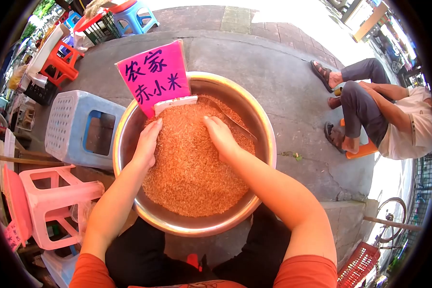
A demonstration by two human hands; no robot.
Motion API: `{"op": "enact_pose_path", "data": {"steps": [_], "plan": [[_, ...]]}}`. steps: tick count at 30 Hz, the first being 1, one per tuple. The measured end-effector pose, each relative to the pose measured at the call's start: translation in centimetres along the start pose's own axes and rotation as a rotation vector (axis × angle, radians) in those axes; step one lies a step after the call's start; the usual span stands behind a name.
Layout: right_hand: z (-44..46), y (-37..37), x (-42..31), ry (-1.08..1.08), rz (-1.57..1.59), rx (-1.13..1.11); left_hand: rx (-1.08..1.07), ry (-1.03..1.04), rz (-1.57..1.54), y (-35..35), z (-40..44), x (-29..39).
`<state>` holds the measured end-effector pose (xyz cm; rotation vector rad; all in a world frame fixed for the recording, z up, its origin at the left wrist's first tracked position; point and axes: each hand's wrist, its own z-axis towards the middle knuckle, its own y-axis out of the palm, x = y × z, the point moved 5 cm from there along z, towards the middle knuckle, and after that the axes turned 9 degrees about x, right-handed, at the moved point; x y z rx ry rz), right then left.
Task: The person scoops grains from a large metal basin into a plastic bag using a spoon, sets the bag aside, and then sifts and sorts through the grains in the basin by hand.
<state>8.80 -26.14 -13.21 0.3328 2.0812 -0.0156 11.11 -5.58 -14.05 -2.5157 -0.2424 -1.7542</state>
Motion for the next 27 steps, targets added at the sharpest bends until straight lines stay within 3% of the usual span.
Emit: {"op": "enact_pose_path", "data": {"steps": [4,5,7,8,10,14,15,17,21,23,27], "plan": [[-2.8,2.9,-1.1,-0.043,-0.127,-0.339,-0.13,0.089,-0.076,1.5,-3.5,1.1],[-4.1,2.8,-2.2,-0.107,-0.259,-0.398,-0.165,0.034,-0.071,1.3,-4.5,1.4],[-6.4,1.8,-4.1,-0.246,-0.518,-0.507,-0.224,0.116,0.113,-0.6,-5.5,2.4],[-6.8,0.6,-4.4,-0.23,-0.564,-0.448,-0.254,0.158,0.206,-1.7,-6.0,2.7],[-7.8,-2.1,-4.7,-0.196,-0.656,-0.331,-0.131,0.054,0.195,-4.3,-7.3,2.7],[-10.8,-5.8,-3.2,0.307,-0.178,-0.1,-0.037,-0.43,-0.019,-7.2,-10.8,2.8],[-11.3,-6.2,-2.1,0.4,-0.101,-0.049,-0.147,-0.516,-0.064,-7.1,-11.2,2.3],[-11.2,-6.8,0.6,0.513,0.0,0.106,-0.09,-0.55,-0.124,-6.5,-11.2,1.2],[-7.5,-6.5,6.6,0.338,0.225,0.15,0.024,-0.485,-0.209,-6.3,-8.6,-4.6],[-7.1,-4.9,6.6,0.479,0.388,0.228,0.135,-0.491,-0.299,-5.1,-8.2,-4.2],[-7.3,-2.1,5.2,0.596,0.498,0.206,0.098,-0.513,-0.358,-2.9,-8.4,-3.7]]}}
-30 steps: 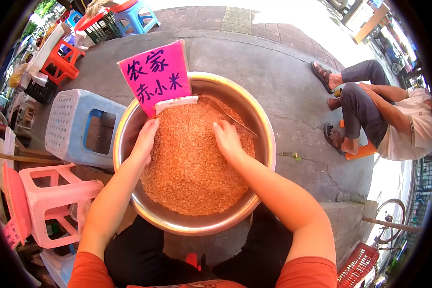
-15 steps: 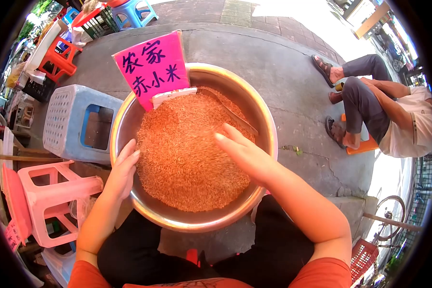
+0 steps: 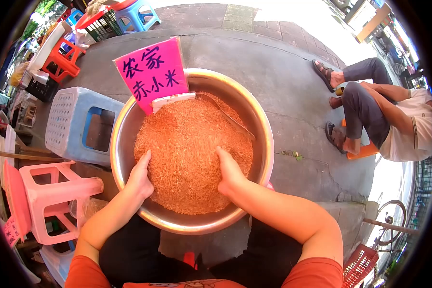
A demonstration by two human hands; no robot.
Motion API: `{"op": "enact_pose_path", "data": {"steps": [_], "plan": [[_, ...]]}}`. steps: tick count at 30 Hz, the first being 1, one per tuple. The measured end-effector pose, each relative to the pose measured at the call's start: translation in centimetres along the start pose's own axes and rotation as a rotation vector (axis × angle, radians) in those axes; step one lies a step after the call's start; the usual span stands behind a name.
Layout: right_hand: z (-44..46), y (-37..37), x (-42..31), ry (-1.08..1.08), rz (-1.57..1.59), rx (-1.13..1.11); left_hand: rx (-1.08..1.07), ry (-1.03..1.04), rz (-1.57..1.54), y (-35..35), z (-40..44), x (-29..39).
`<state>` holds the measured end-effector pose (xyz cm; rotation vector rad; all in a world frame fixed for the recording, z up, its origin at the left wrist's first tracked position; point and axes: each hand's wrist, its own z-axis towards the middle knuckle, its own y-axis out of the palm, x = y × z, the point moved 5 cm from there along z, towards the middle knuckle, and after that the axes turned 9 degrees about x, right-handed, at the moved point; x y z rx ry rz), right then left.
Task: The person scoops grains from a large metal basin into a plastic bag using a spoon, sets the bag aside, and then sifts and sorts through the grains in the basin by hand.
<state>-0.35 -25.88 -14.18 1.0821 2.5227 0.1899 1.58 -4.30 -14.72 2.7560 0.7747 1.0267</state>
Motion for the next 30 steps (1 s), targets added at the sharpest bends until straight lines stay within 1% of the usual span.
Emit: {"op": "enact_pose_path", "data": {"steps": [2,3,4,6,7,8,9,11,13,15,16,17,18,19,21,23,25,27,28,30], "plan": [[-2.2,1.7,0.1,-0.091,-0.112,-0.082,-0.069,0.006,-0.009,1.8,-2.1,0.7],[-3.2,2.7,-0.1,-0.141,-0.17,-0.132,-0.126,0.043,0.0,2.5,-2.8,1.2],[-3.9,3.5,-0.2,-0.172,-0.151,-0.25,-0.185,0.08,0.009,3.2,-3.5,1.8],[-5.8,4.2,-0.9,-0.143,-0.25,-0.416,-0.331,0.192,0.067,3.9,-4.4,3.0],[-7.3,4.7,-1.6,-0.134,-0.302,-0.499,-0.323,0.215,0.128,3.9,-5.0,4.0],[-8.6,4.2,-2.6,-0.185,-0.425,-0.329,-0.312,0.235,0.188,4.0,-6.0,5.2],[-8.5,4.0,-3.3,-0.21,-0.4,-0.423,-0.3,0.253,0.247,3.8,-6.2,6.1],[-7.2,2.6,-5.4,-0.334,-0.489,-0.366,-0.175,0.302,0.222,1.8,-4.3,7.1],[-4.9,0.8,-6.7,-0.389,-0.514,-0.156,-0.017,0.232,0.217,-0.4,-1.8,7.3],[-3.5,-0.1,-6.8,-0.396,-0.459,-0.089,0.008,0.193,0.173,-0.9,-0.4,6.6],[-3.1,-0.3,-6.5,-0.42,-0.461,-0.019,0.016,0.174,0.152,-1.1,0.5,6.3],[-2.7,-0.4,-6.1,-0.445,-0.464,0.052,-0.041,0.199,0.148,-1.2,1.9,5.8],[-1.5,-0.5,-5.5,-0.49,-0.446,0.056,-0.098,0.226,0.141,-1.6,3.7,5.1],[-1.4,0.3,-4.9,-0.484,-0.47,0.136,-0.155,0.252,0.137,-1.0,4.4,5.0],[1.9,0.5,-3.7,-0.495,-0.408,0.171,-0.121,0.206,0.138,-0.1,5.7,4.8],[3.9,0.9,-3.4,-0.4,-0.219,0.049,-0.108,0.175,0.146,1.0,5.9,4.8],[3.9,2.2,-3.2,-0.307,-0.119,-0.084,-0.111,0.149,0.147,2.0,5.6,4.6],[3.5,3.3,-2.9,-0.224,-0.117,-0.219,-0.124,0.226,0.114,3.2,4.5,4.2],[3.2,3.7,-3.0,-0.329,-0.211,-0.16,-0.132,0.243,0.117,3.7,3.5,3.9],[-0.3,5.4,-2.7,-0.369,-0.272,-0.33,-0.188,0.305,0.105,4.6,1.4,3.6]]}}
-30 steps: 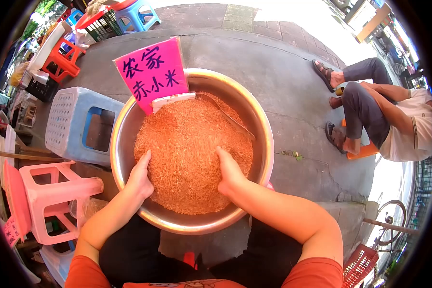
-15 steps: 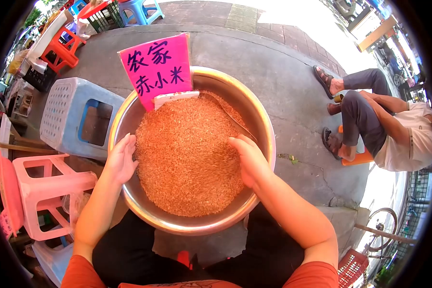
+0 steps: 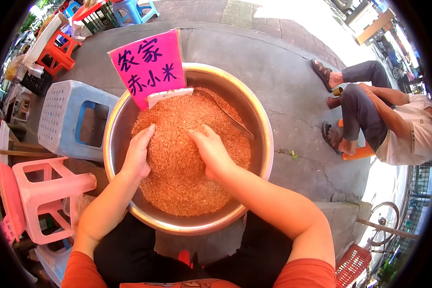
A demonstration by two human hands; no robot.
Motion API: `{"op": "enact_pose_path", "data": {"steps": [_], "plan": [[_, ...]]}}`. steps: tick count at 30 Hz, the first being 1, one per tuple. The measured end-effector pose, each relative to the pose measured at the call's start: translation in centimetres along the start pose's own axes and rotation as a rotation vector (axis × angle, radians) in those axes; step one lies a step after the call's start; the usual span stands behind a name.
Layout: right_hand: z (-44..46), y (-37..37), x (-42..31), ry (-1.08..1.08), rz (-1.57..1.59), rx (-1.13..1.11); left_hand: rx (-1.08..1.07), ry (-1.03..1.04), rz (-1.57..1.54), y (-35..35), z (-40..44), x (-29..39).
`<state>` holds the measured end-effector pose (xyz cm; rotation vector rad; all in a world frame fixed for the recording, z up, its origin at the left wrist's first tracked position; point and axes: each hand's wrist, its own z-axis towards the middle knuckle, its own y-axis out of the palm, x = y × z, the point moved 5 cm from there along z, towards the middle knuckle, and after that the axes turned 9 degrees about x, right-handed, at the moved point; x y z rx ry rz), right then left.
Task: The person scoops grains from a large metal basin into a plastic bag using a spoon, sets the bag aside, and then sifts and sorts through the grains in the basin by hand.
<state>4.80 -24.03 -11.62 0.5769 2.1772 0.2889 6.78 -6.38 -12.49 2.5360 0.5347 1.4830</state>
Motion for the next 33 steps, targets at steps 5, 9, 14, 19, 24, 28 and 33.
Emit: {"op": "enact_pose_path", "data": {"steps": [5,9,14,19,24,28,33], "plan": [[-2.6,1.8,-4.6,-0.296,-0.465,-0.203,-0.089,0.264,0.283,0.3,-1.6,2.9],[4.4,-1.5,-5.2,-0.733,-0.815,0.109,0.126,0.321,0.367,-2.8,3.1,2.9],[6.4,0.7,-3.2,-0.79,-1.122,0.175,0.05,0.114,0.346,-1.8,4.9,1.1],[4.2,2.7,-2.3,-0.417,-0.786,-0.199,-0.176,0.134,0.163,1.1,2.6,1.2],[-5.5,1.8,-3.1,-0.983,-1.384,-0.322,-0.274,0.288,0.562,-0.9,-2.4,2.3],[-11.1,2.4,-3.7,-0.835,-1.461,-0.888,-0.078,0.365,0.483,-4.0,-0.8,3.7],[-11.8,1.1,2.8,0.07,-1.413,-1.374,0.037,0.154,0.282,-5.5,0.5,1.0]]}}
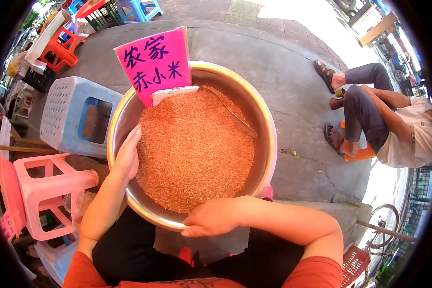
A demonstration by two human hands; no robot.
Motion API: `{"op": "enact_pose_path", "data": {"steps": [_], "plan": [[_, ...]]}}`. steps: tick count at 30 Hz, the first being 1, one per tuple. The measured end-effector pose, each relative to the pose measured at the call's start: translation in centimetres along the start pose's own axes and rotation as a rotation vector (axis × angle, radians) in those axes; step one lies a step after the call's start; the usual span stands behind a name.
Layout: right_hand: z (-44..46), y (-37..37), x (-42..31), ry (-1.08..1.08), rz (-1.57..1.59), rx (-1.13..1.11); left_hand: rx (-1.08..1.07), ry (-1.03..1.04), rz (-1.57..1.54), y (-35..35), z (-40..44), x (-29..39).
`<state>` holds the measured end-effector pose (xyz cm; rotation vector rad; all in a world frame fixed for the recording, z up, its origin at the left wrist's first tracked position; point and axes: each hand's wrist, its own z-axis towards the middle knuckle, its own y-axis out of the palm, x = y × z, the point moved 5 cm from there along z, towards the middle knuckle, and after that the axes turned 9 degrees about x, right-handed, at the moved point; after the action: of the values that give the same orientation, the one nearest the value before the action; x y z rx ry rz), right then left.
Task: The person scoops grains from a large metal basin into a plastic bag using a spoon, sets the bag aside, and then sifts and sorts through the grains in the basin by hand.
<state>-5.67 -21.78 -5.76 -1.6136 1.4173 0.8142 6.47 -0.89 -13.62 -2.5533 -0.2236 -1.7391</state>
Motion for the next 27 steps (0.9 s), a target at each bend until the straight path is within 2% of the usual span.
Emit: {"op": "enact_pose_path", "data": {"steps": [3,6,12,13,16,17,20,23,26,27], "plan": [[2.3,1.7,2.8,-0.024,0.048,0.205,0.064,-0.003,0.114,0.4,0.1,-1.3],[2.8,1.8,3.3,0.031,0.058,0.294,0.088,-0.019,0.247,1.7,-0.3,-1.0],[2.4,-1.4,2.3,0.116,-0.047,0.349,0.073,-0.01,0.017,3.0,-1.5,-2.1],[2.5,-2.0,2.5,0.11,-0.082,0.466,0.054,-0.028,-0.027,3.3,-2.0,-1.7],[1.1,-5.4,0.8,0.144,-0.266,0.597,-0.005,-0.035,-0.151,4.6,-3.2,1.3],[0.8,-6.1,1.1,0.009,-0.32,0.808,-0.037,-0.014,-0.188,4.9,-3.6,2.8],[-3.9,-8.6,-1.6,0.08,-0.363,0.75,-0.056,0.159,-0.163,3.8,-2.7,4.9],[-7.1,-8.1,-0.6,0.315,-0.401,0.471,0.05,-0.014,-0.144,0.7,-1.7,4.8],[-4.8,-5.2,4.1,0.373,-0.458,0.302,0.056,-0.278,-0.285,-1.0,-1.0,0.8],[-3.8,-4.4,5.1,0.402,-0.478,0.359,0.032,-0.214,-0.246,-0.8,-1.1,-0.3]]}}
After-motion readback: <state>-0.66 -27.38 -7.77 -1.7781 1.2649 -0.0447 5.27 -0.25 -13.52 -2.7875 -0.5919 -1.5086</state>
